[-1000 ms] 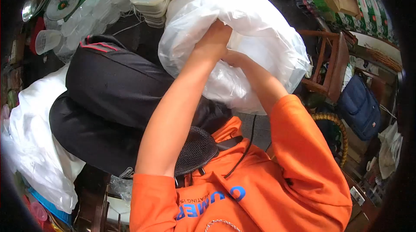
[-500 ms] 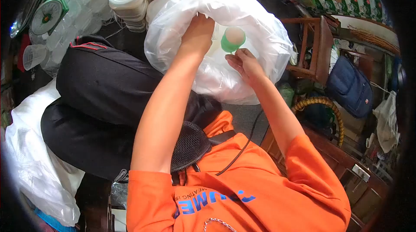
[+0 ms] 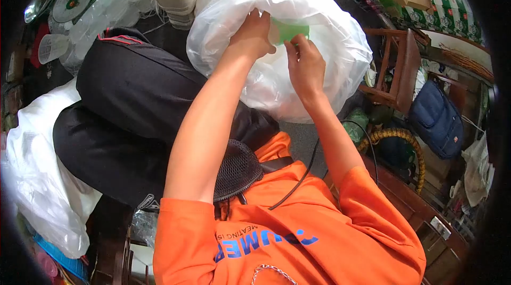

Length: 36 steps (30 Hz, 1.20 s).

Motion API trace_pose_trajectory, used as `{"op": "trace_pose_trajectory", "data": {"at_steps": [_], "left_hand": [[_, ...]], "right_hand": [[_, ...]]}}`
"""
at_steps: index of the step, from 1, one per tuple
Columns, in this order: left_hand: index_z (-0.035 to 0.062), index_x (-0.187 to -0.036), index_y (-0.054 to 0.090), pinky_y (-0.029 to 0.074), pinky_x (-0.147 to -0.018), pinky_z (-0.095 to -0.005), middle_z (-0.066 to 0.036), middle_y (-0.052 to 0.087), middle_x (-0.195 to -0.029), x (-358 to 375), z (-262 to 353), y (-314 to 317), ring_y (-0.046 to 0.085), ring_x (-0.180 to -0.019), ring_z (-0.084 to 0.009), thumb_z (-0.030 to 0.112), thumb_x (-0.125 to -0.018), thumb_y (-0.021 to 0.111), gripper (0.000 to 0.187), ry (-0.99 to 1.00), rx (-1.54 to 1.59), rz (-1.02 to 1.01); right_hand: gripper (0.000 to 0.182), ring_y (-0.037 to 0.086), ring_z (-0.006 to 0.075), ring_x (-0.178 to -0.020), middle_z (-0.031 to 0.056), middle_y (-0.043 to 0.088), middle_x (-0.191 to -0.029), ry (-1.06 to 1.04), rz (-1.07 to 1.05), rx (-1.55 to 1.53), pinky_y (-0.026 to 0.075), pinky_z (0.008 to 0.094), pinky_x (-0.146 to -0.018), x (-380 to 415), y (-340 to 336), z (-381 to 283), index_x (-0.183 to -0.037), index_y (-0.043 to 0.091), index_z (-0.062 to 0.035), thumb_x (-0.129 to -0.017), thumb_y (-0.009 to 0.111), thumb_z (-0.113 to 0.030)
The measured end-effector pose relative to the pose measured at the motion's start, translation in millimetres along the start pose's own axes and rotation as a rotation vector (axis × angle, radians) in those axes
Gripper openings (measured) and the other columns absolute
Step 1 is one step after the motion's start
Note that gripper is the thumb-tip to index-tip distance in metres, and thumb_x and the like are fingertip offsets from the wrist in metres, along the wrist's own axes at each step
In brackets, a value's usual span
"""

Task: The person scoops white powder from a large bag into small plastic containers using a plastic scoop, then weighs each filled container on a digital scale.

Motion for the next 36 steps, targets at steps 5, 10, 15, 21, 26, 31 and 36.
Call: {"op": "trace_pose_trajectory", "data": {"at_steps": [5,10,15,21,26,31,36], "left_hand": [[0.0032,-0.140,0.049,0.048,-0.113,-0.0464,-0.019,0.047,-0.148,3.7,3.9,-3.4,0.047,-0.140,-0.0381,0.020,-0.062,0.093,0.091,0.030,0.019,-0.022],[0.0025,-0.138,0.051,0.048,-0.113,-0.0455,-0.020,0.048,-0.147,1.9,0.9,-0.7,0.047,-0.138,-0.0386,0.021,-0.062,0.093,0.088,0.052,-0.027,-0.001],[0.0027,-0.141,0.050,0.047,-0.114,-0.0449,-0.018,0.049,-0.148,3.6,0.1,-5.4,0.045,-0.141,-0.0381,0.020,-0.062,0.093,0.091,0.022,-0.011,-0.011],[0.0036,-0.145,0.046,0.046,-0.116,-0.0446,-0.017,0.044,-0.152,2.8,-0.6,-2.5,0.041,-0.145,-0.0366,0.017,-0.063,0.093,0.096,-0.020,0.014,-0.014],[0.0083,-0.145,0.048,0.050,-0.111,-0.0498,-0.015,0.046,-0.150,2.5,-5.9,4.5,0.043,-0.142,-0.0378,0.025,-0.064,0.094,0.095,-0.067,-0.115,-0.148],[0.0078,-0.145,0.048,0.051,-0.108,-0.0519,-0.015,0.044,-0.150,2.9,-2.7,8.7,0.045,-0.141,-0.0364,0.026,-0.063,0.093,0.095,-0.026,-0.185,-0.185],[0.0076,-0.146,0.046,0.050,-0.107,-0.0520,-0.014,0.043,-0.150,0.4,-5.3,15.6,0.043,-0.142,-0.0351,0.026,-0.063,0.093,0.097,-0.009,-0.239,-0.201]], "right_hand": [[0.015,0.067,0.0340,-0.084,0.0130,0.064,-0.087,-0.181,0.033,0.223,0.056,0.0470,-0.069,3.1,-6.9,-13.7,-0.104,0.062,-0.0097,-0.096,0.068,-0.021],[0.011,0.065,0.0337,-0.086,0.0116,0.062,-0.087,-0.214,0.069,0.229,0.055,0.0475,-0.068,0.0,-9.1,-3.8,-0.104,0.062,-0.0098,-0.097,0.066,-0.017],[0.009,0.065,0.0337,-0.085,0.0122,0.062,-0.087,-0.219,0.140,0.217,0.055,0.0479,-0.068,2.2,-11.5,-5.6,-0.100,0.061,-0.0075,-0.096,0.066,-0.014],[0.009,0.066,0.0331,-0.085,0.0117,0.063,-0.087,-0.154,0.121,0.241,0.055,0.0471,-0.067,8.1,-4.9,-15.0,-0.096,0.061,-0.0086,-0.093,0.068,-0.014],[0.011,0.067,0.0310,-0.076,0.0095,0.063,-0.079,-0.192,0.109,0.250,0.053,0.0461,-0.064,14.7,-4.0,-16.7,-0.093,0.063,-0.0094,-0.092,0.070,-0.017],[0.007,0.067,0.0292,-0.070,0.0080,0.063,-0.074,-0.240,0.151,0.230,0.054,0.0436,-0.059,14.2,-4.0,-22.5,-0.087,0.063,-0.0096,-0.086,0.069,-0.011],[0.009,0.069,0.0288,-0.069,0.0082,0.065,-0.075,-0.247,0.079,0.257,0.054,0.0407,-0.059,15.8,-7.3,-23.6,-0.085,0.062,-0.0097,-0.083,0.071,-0.011]]}}
Point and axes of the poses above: each hand's wrist, its own x-axis away from the middle knuckle, its own y-axis out of the palm, z = x × y, the point moved 4 cm from there along -x, towards the middle knuckle
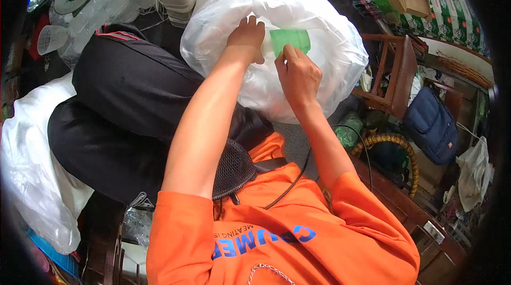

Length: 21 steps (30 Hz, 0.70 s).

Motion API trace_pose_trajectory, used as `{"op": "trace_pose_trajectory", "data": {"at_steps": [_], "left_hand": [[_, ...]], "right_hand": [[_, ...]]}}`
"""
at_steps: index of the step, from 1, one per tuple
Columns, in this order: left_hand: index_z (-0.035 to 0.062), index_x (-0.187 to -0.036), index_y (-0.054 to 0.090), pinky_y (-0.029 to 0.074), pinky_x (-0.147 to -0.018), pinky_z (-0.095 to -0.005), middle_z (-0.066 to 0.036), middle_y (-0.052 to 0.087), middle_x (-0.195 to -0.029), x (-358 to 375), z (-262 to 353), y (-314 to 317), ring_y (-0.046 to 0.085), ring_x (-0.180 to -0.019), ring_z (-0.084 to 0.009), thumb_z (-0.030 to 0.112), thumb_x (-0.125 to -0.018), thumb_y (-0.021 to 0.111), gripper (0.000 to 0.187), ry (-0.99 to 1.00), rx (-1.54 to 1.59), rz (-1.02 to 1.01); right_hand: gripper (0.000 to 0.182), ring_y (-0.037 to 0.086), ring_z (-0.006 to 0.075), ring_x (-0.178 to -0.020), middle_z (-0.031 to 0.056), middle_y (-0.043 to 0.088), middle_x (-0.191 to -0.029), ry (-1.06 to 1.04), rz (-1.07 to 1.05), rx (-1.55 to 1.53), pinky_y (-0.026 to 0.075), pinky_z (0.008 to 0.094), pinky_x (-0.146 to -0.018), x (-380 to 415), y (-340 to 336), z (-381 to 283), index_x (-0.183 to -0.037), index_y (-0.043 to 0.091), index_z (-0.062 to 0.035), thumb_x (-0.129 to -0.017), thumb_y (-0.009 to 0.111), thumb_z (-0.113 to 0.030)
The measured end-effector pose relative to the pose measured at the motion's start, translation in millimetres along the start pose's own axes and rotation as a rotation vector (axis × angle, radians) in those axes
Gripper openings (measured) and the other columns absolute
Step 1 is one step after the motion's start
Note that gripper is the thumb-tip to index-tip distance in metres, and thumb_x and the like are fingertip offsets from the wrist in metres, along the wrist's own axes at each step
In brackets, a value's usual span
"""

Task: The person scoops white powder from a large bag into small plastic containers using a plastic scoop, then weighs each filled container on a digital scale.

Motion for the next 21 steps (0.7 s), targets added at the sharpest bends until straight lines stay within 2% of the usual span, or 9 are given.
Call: {"op": "trace_pose_trajectory", "data": {"at_steps": [2,4,6,8,10,12,14,18,21], "left_hand": [[0.0049,-0.136,0.053,0.053,-0.108,-0.0401,-0.016,0.049,-0.144,0.6,0.4,0.4,0.049,-0.137,-0.0334,0.019,-0.059,0.095,0.089,0.006,0.039,0.069],[0.0051,-0.137,0.053,0.053,-0.108,-0.0399,-0.016,0.049,-0.145,0.1,0.4,1.4,0.049,-0.137,-0.0333,0.017,-0.059,0.094,0.088,0.016,0.033,0.084],[0.0053,-0.137,0.053,0.052,-0.109,-0.0397,-0.016,0.049,-0.145,-4.6,0.9,3.3,0.049,-0.137,-0.0333,0.015,-0.060,0.093,0.087,0.033,0.026,0.102],[0.0041,-0.141,0.053,0.049,-0.108,-0.0521,-0.017,0.049,-0.151,-10.3,2.6,1.0,0.046,-0.140,-0.0365,0.025,-0.065,0.093,0.089,0.086,-0.121,0.198],[0.0033,-0.137,0.056,0.048,-0.109,-0.0505,-0.018,0.052,-0.148,-8.0,6.2,-13.1,0.048,-0.138,-0.0377,0.025,-0.066,0.093,0.083,0.062,-0.049,0.186],[0.0024,-0.134,0.059,0.048,-0.110,-0.0490,-0.020,0.055,-0.144,-6.6,9.3,-17.3,0.050,-0.136,-0.0389,0.024,-0.067,0.092,0.077,0.040,0.021,0.169],[0.0046,-0.143,0.049,0.050,-0.111,-0.0439,-0.020,0.046,-0.149,-5.1,11.2,-18.7,0.049,-0.137,-0.0377,0.002,-0.068,0.087,0.084,0.085,0.100,0.235],[0.0012,-0.136,0.057,0.043,-0.115,-0.0461,-0.021,0.054,-0.146,-6.2,4.1,-16.8,0.049,-0.137,-0.0397,0.017,-0.068,0.090,0.077,0.125,0.050,0.265],[0.0021,-0.150,0.043,0.036,-0.121,-0.0470,-0.022,0.045,-0.155,0.5,4.4,-17.0,0.040,-0.145,-0.0409,0.013,-0.068,0.088,0.094,0.142,0.128,0.309]], "right_hand": [[0.009,0.070,0.0296,-0.069,0.0090,0.066,-0.075,0.024,-0.015,0.026,0.055,0.0418,-0.061,-0.7,-1.4,5.8,-0.085,0.062,-0.0095,-0.083,0.070,-0.012],[0.009,0.070,0.0303,-0.070,0.0097,0.068,-0.076,0.047,-0.026,0.050,0.055,0.0429,-0.063,-2.2,-2.1,9.2,-0.085,0.062,-0.0092,-0.084,0.070,-0.013],[0.005,0.073,0.0307,-0.076,0.0099,0.073,-0.084,0.268,-0.310,0.239,0.056,0.0464,-0.068,-1.0,5.6,22.3,-0.088,0.065,-0.0094,-0.087,0.067,-0.014],[0.005,0.074,0.0309,-0.079,0.0102,0.075,-0.089,0.290,-0.444,0.315,0.056,0.0468,-0.071,0.8,21.1,39.6,-0.090,0.066,-0.0093,-0.088,0.066,-0.014],[0.007,0.075,0.0311,-0.083,0.0105,0.076,-0.093,0.321,-0.585,0.391,0.056,0.0472,-0.074,3.2,43.8,54.9,-0.093,0.068,-0.0092,-0.089,0.064,-0.013],[0.017,0.075,0.0385,-0.089,0.0149,0.077,-0.098,0.105,-0.576,0.333,0.058,0.0492,-0.076,-7.5,68.9,51.5,-0.102,0.067,-0.0035,-0.094,0.060,-0.017],[0.019,0.074,0.0300,-0.103,0.0112,0.077,-0.109,0.167,-0.817,0.354,0.058,0.0415,-0.083,-34.8,109.0,50.1,-0.103,0.076,-0.0103,-0.090,0.062,-0.014],[0.022,0.073,0.0298,-0.109,0.0112,0.076,-0.114,0.130,-0.791,0.203,0.059,0.0404,-0.086,-51.7,184.1,81.7,-0.105,0.078,-0.0119,-0.091,0.062,-0.016],[0.024,0.072,0.0294,-0.110,0.0113,0.076,-0.115,0.149,-0.918,0.254,0.059,0.0402,-0.087,-41.6,229.5,125.4,-0.107,0.079,-0.0127,-0.091,0.062,-0.017]]}}
Point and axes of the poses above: each hand's wrist, its own x-axis away from the middle knuckle, its own y-axis out of the palm, z = x × y, the point moved 4 cm from there along -x, towards the middle knuckle
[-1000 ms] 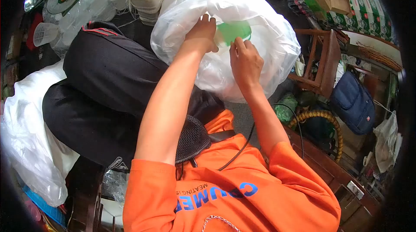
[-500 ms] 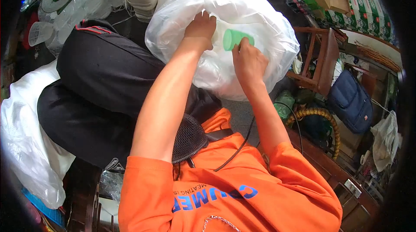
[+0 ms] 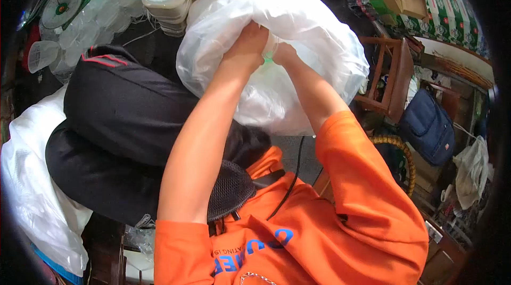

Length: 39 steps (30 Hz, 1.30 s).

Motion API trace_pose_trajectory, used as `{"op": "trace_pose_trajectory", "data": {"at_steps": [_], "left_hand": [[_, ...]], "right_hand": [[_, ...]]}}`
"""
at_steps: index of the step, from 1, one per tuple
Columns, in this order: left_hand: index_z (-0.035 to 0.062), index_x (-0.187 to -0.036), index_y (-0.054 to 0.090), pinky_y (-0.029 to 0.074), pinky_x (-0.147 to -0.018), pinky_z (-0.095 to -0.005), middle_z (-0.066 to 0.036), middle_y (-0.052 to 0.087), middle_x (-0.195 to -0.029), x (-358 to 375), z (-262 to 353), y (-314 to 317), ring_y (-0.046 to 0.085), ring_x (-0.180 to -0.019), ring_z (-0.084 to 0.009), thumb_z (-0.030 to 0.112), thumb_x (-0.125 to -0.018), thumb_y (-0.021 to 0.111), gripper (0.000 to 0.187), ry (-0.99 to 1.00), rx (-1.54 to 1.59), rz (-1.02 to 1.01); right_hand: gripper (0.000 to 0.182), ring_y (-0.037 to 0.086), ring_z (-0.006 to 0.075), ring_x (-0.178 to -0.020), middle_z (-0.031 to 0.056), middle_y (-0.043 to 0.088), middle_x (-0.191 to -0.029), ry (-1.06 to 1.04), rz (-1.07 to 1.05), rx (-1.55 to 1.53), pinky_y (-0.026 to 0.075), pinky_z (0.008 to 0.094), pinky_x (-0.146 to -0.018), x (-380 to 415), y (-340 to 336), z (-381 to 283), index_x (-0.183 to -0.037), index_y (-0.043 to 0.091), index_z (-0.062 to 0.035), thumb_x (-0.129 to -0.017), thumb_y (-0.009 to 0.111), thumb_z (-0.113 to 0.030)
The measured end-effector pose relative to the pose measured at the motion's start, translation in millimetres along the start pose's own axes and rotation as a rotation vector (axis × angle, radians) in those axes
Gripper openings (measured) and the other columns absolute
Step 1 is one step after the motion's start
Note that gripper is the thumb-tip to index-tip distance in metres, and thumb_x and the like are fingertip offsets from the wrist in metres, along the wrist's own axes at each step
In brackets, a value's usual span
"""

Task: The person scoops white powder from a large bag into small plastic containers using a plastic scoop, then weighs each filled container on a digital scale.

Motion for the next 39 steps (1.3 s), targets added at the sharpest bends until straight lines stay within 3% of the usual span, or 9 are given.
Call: {"op": "trace_pose_trajectory", "data": {"at_steps": [4,7,8,13,17,19,25,28,39], "left_hand": [[0.0019,-0.151,0.042,0.036,-0.121,-0.0469,-0.022,0.045,-0.155,2.5,-4.9,9.1,0.040,-0.145,-0.0416,0.010,-0.068,0.087,0.095,0.019,0.122,0.064],[0.0035,-0.147,0.050,0.039,-0.119,-0.0452,-0.021,0.051,-0.151,-2.4,-16.5,26.3,0.046,-0.142,-0.0381,0.008,-0.069,0.085,0.085,-0.117,0.082,-0.151],[0.0063,-0.143,0.055,0.041,-0.117,-0.0449,-0.019,0.055,-0.148,5.9,-34.1,36.0,0.049,-0.140,-0.0361,0.015,-0.071,0.085,0.078,-0.192,0.075,-0.304],[0.0088,-0.144,0.056,0.039,-0.118,-0.0452,-0.017,0.055,-0.148,8.5,-35.3,33.5,0.048,-0.140,-0.0357,0.026,-0.072,0.084,0.079,-0.170,0.032,-0.311],[0.0070,-0.141,0.058,0.040,-0.117,-0.0446,-0.018,0.058,-0.145,6.8,-23.6,25.1,0.050,-0.137,-0.0364,0.023,-0.072,0.084,0.075,-0.108,0.072,-0.140],[0.0057,-0.135,0.062,0.042,-0.113,-0.0438,-0.019,0.062,-0.138,1.8,-14.0,7.9,0.054,-0.133,-0.0373,0.019,-0.071,0.083,0.068,0.025,0.166,0.083],[0.0046,-0.131,0.064,0.043,-0.112,-0.0427,-0.018,0.065,-0.134,0.0,-3.4,-13.4,0.056,-0.130,-0.0377,0.016,-0.070,0.084,0.066,0.043,0.271,0.119],[0.0042,-0.131,0.064,0.043,-0.112,-0.0427,-0.018,0.065,-0.134,5.5,-5.9,-15.5,0.056,-0.131,-0.0376,0.016,-0.069,0.084,0.066,0.045,0.186,0.156],[0.0060,-0.128,0.066,0.045,-0.111,-0.0429,-0.017,0.066,-0.133,1.4,-6.5,-13.3,0.058,-0.128,-0.0370,0.014,-0.068,0.083,0.062,0.052,0.159,0.095]], "right_hand": [[0.028,0.072,0.0317,-0.108,0.0143,0.075,-0.116,0.077,0.048,0.029,0.058,0.0431,-0.089,-27.9,30.1,23.7,-0.111,0.077,-0.0079,-0.092,0.060,-0.018],[0.028,0.072,0.0316,-0.108,0.0142,0.075,-0.116,0.047,0.028,0.001,0.058,0.0431,-0.089,-44.0,46.6,33.6,-0.111,0.077,-0.0080,-0.092,0.060,-0.018],[0.028,0.072,0.0315,-0.108,0.0142,0.075,-0.116,0.051,0.012,-0.024,0.058,0.0431,-0.089,-38.0,62.4,33.5,-0.111,0.077,-0.0080,-0.092,0.060,-0.018],[0.028,0.072,0.0313,-0.108,0.0142,0.075,-0.116,0.021,-0.002,-0.083,0.058,0.0431,-0.089,-20.4,94.0,-1.7,-0.112,0.077,-0.0080,-0.093,0.059,-0.017],[0.028,0.072,0.0312,-0.109,0.0141,0.075,-0.116,0.013,-0.019,-0.092,0.058,0.0431,-0.090,-58.7,101.0,-3.3,-0.112,0.077,-0.0081,-0.093,0.058,-0.016],[0.028,0.072,0.0311,-0.109,0.0141,0.075,-0.116,-0.010,-0.018,-0.092,0.058,0.0431,-0.090,-62.7,105.1,-17.9,-0.112,0.077,-0.0081,-0.093,0.058,-0.016],[0.028,0.072,0.0310,-0.109,0.0140,0.075,-0.116,-0.053,-0.010,-0.086,0.058,0.0431,-0.090,-29.6,118.7,-44.6,-0.112,0.077,-0.0081,-0.094,0.057,-0.015],[0.027,0.072,0.0258,-0.111,0.0104,0.076,-0.112,-0.141,-0.185,0.002,0.059,0.0389,-0.086,-15.2,113.1,-62.7,-0.114,0.078,-0.0099,-0.092,0.066,-0.020],[0.023,0.072,0.0245,-0.093,0.0093,0.076,-0.103,-0.342,-0.487,-0.590,0.058,0.0402,-0.077,-17.5,133.9,-112.1,-0.104,0.077,-0.0026,-0.092,0.063,-0.017]]}}
Point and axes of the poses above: each hand's wrist, its own x-axis away from the middle knuckle, its own y-axis out of the palm, z = x × y, the point moved 4 cm from there along -x, towards the middle knuckle
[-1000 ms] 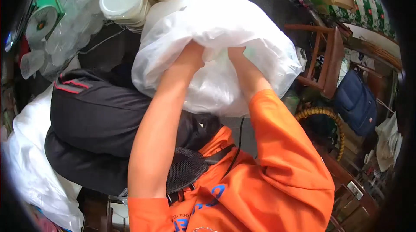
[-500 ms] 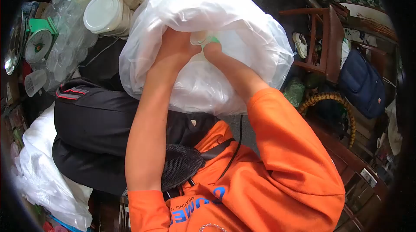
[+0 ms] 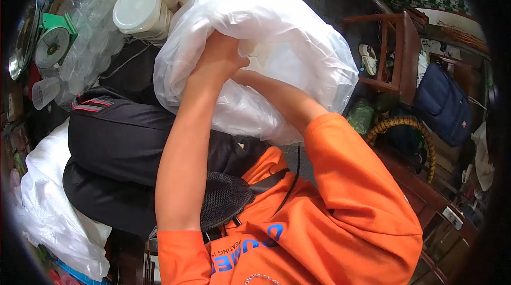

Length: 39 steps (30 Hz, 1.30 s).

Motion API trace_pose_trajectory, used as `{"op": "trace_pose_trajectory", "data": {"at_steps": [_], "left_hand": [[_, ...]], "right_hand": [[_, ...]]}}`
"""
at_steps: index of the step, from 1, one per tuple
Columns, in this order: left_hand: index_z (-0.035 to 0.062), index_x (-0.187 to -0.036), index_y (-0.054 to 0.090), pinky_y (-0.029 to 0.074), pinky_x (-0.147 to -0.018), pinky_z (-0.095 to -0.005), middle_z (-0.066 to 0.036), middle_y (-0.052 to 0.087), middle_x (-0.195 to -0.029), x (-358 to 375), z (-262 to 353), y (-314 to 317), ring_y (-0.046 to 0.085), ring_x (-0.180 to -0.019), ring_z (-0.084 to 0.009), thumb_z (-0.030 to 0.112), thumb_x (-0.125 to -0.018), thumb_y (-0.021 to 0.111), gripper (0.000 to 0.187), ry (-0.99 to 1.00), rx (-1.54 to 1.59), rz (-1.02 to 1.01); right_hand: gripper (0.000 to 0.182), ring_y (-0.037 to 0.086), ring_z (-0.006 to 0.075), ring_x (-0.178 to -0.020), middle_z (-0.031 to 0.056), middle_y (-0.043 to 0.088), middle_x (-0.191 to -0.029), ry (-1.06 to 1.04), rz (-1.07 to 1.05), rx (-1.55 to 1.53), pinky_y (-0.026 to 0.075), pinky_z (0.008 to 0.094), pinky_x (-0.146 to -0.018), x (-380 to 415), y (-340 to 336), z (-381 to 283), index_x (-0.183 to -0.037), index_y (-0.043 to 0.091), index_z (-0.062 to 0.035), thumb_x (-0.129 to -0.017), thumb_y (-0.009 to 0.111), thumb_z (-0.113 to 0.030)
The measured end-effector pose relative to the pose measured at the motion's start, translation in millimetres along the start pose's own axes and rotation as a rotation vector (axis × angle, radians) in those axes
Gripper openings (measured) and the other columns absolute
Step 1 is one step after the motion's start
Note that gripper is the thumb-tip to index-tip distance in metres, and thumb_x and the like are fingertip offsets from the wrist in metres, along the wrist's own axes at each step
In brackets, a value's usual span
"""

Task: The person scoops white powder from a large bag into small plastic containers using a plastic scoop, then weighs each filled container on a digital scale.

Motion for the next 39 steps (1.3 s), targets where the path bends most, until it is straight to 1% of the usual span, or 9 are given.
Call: {"op": "trace_pose_trajectory", "data": {"at_steps": [7,9,10,12,15,20,28,35,39], "left_hand": [[0.0068,-0.135,0.062,0.041,-0.116,-0.0410,-0.017,0.061,-0.140,4.3,-1.7,-2.2,0.052,-0.135,-0.0352,0.016,-0.067,0.086,0.073,-0.094,-0.040,-0.054],[0.0065,-0.137,0.060,0.040,-0.117,-0.0409,-0.017,0.060,-0.142,1.7,-1.9,-6.4,0.051,-0.137,-0.0349,0.018,-0.066,0.087,0.077,-0.087,-0.069,-0.048],[0.0060,-0.138,0.059,0.039,-0.118,-0.0410,-0.017,0.059,-0.143,1.9,-2.9,-3.9,0.050,-0.138,-0.0349,0.019,-0.066,0.089,0.079,-0.085,-0.071,-0.061],[0.0055,-0.138,0.059,0.039,-0.119,-0.0410,-0.017,0.058,-0.144,1.4,-2.2,-1.7,0.050,-0.138,-0.0350,0.019,-0.065,0.090,0.081,-0.071,-0.077,-0.078],[0.0056,-0.138,0.059,0.040,-0.118,-0.0411,-0.017,0.058,-0.143,1.6,0.3,-0.3,0.050,-0.138,-0.0347,0.020,-0.064,0.091,0.082,-0.022,-0.112,-0.044],[0.0074,-0.143,0.055,0.041,-0.117,-0.0427,-0.017,0.055,-0.147,-0.2,0.6,-0.3,0.048,-0.140,-0.0355,0.021,-0.064,0.091,0.087,-0.062,-0.108,-0.112],[0.0057,-0.145,0.051,0.042,-0.119,-0.0422,-0.018,0.053,-0.148,2.3,11.7,-5.5,0.049,-0.140,-0.0348,0.011,-0.067,0.091,0.087,-0.152,-0.202,-0.222],[0.0064,-0.144,0.053,0.045,-0.114,-0.0437,-0.018,0.053,-0.148,5.0,4.0,2.8,0.050,-0.138,-0.0369,0.024,-0.064,0.093,0.091,-0.097,-0.281,-0.252],[0.0045,-0.141,0.054,0.046,-0.113,-0.0435,-0.018,0.052,-0.148,4.7,-7.3,12.5,0.049,-0.139,-0.0359,0.023,-0.064,0.093,0.089,-0.163,-0.202,-0.281]], "right_hand": [[0.023,0.071,0.0242,-0.087,0.0089,0.076,-0.100,-0.117,-0.113,-0.243,0.057,0.0407,-0.074,2.8,7.0,4.1,-0.099,0.077,-0.0003,-0.093,0.062,-0.017],[0.026,0.065,0.0195,-0.075,0.0090,0.073,-0.093,-0.661,-0.002,0.043,0.055,0.0379,-0.067,-12.6,5.0,31.3,-0.090,0.073,0.0012,-0.097,0.057,-0.017],[0.026,0.065,0.0195,-0.075,0.0090,0.073,-0.093,-0.663,0.008,0.048,0.055,0.0379,-0.067,8.4,-5.7,21.9,-0.090,0.073,0.0012,-0.097,0.057,-0.017],[0.026,0.065,0.0160,-0.074,0.0105,0.073,-0.091,0.057,-0.038,-0.782,0.054,0.0330,-0.065,75.7,-30.5,2.0,-0.093,0.069,0.0011,-0.100,0.052,-0.018],[0.022,0.068,0.0136,-0.088,0.0101,0.071,-0.103,0.124,0.045,-0.901,0.054,0.0270,-0.076,145.3,-50.8,-22.0,-0.117,0.059,-0.0021,-0.107,0.052,-0.020],[0.024,0.067,0.0137,-0.087,0.0095,0.072,-0.102,0.097,0.296,-0.970,0.053,0.0272,-0.078,243.4,-59.1,-41.1,-0.117,0.058,-0.0016,-0.108,0.049,-0.023],[0.030,0.061,0.0138,-0.074,0.0091,0.071,-0.091,0.035,0.703,-0.681,0.050,0.0310,-0.069,321.3,-83.6,-61.2,-0.116,0.060,0.0007,-0.105,0.050,-0.025],[0.030,0.071,0.0430,-0.084,0.0265,0.071,-0.086,-0.025,1.017,0.096,0.053,0.0524,-0.079,331.7,-113.1,-135.7,-0.103,0.063,0.0038,-0.104,0.058,-0.026],[0.028,0.070,0.0462,-0.085,0.0281,0.071,-0.088,-0.088,1.014,0.356,0.053,0.0548,-0.079,319.6,-116.7,-171.8,-0.098,0.061,0.0033,-0.103,0.058,-0.024]]}}
Point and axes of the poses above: each hand's wrist, its own x-axis away from the middle knuckle, its own y-axis out of the palm, z = x × y, the point moved 4 cm from there along -x, towards the middle knuckle
